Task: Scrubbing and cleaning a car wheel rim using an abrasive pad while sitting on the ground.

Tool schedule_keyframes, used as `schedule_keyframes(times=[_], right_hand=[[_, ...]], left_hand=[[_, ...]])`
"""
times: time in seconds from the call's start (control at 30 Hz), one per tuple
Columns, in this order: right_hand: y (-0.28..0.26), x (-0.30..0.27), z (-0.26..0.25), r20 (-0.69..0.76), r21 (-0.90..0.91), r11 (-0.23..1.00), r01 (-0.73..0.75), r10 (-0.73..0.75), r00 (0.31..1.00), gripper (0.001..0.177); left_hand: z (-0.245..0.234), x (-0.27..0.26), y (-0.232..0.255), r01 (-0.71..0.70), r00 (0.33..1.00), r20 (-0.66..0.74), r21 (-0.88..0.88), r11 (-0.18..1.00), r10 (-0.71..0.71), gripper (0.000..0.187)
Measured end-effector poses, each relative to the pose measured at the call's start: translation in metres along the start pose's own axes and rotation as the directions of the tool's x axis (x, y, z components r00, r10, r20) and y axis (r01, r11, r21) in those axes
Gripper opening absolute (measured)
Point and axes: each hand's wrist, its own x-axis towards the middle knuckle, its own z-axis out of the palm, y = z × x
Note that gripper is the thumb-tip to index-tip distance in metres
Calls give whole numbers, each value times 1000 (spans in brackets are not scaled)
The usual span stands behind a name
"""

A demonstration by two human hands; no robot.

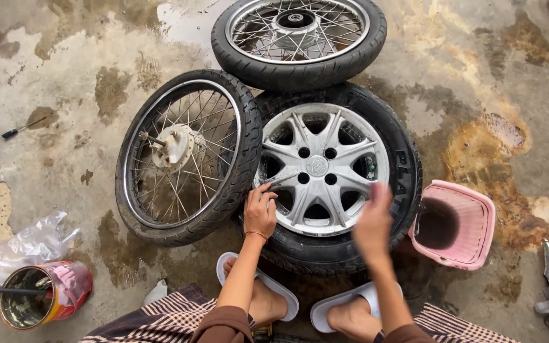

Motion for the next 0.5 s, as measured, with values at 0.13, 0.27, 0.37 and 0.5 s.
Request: schedule_keyframes(times=[0.13, 0.27, 0.37, 0.5], right_hand=[[29, -67, 94, 198, -289, 761, 581, -546, 814, 63], [34, -92, 135, 372, -623, 338, 706, -665, 647, 61], [39, -81, 153, 420, -705, 301, 642, -554, 719, 68], [20, -36, 164, 368, -753, 448, 481, -319, 873, 68]], left_hand=[[-10, -2, 7, 24, 999, -21, -69, 997, -26, 29], [-11, 5, 5, -26, 995, -96, -127, 992, 14, 38], [-13, 3, 8, -9, 995, -102, -163, 987, -7, 38], [-12, 2, 7, 0, 994, -107, -164, 986, -18, 38]])
